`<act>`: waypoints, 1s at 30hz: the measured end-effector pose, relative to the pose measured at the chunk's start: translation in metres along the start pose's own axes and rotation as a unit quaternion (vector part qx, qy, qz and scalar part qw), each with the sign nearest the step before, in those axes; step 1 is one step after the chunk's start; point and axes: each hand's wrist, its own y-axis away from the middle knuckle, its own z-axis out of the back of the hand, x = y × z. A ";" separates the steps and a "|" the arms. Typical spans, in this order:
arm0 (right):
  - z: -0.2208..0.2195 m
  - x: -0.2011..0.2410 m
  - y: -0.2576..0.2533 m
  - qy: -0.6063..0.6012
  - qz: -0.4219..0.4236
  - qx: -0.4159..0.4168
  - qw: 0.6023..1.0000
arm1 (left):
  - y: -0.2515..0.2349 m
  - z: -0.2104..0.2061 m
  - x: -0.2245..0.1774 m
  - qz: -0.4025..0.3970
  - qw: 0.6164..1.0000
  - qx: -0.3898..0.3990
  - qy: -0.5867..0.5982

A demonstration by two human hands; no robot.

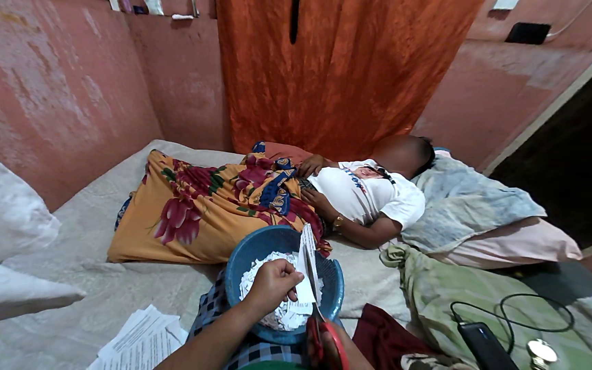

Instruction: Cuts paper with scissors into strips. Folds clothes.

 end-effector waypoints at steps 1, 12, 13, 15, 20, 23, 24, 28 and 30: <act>0.000 0.000 0.000 -0.005 0.003 -0.001 1.000 | 0.000 0.000 0.000 -0.001 1.000 0.001 0.001; -0.006 0.000 0.000 -0.052 0.013 -0.006 0.999 | 0.003 -0.002 -0.001 0.016 1.000 0.016 -0.006; -0.004 -0.004 -0.001 -0.053 0.014 0.004 0.998 | 0.005 -0.002 0.000 0.022 0.999 0.029 -0.011; 0.000 -0.008 -0.004 -0.080 0.009 0.011 0.997 | 0.007 -0.004 0.003 0.034 0.998 0.054 -0.017; 0.000 -0.008 -0.003 -0.122 -0.013 -0.001 0.992 | 0.009 -0.005 0.008 0.048 0.995 0.078 -0.026; 0.002 -0.010 -0.004 -0.111 -0.007 0.008 0.994 | 0.008 -0.005 0.011 0.040 0.997 0.061 -0.029; 0.002 -0.010 -0.004 -0.105 -0.006 0.012 0.994 | 0.008 -0.004 0.011 0.032 0.998 0.046 -0.035; 0.003 -0.012 -0.004 -0.068 0.002 0.030 0.997 | 0.006 -0.001 0.011 -0.003 0.997 0.009 -0.072; 0.003 -0.013 -0.004 -0.073 0.007 0.032 0.997 | 0.006 0.002 0.009 0.002 0.996 0.030 -0.089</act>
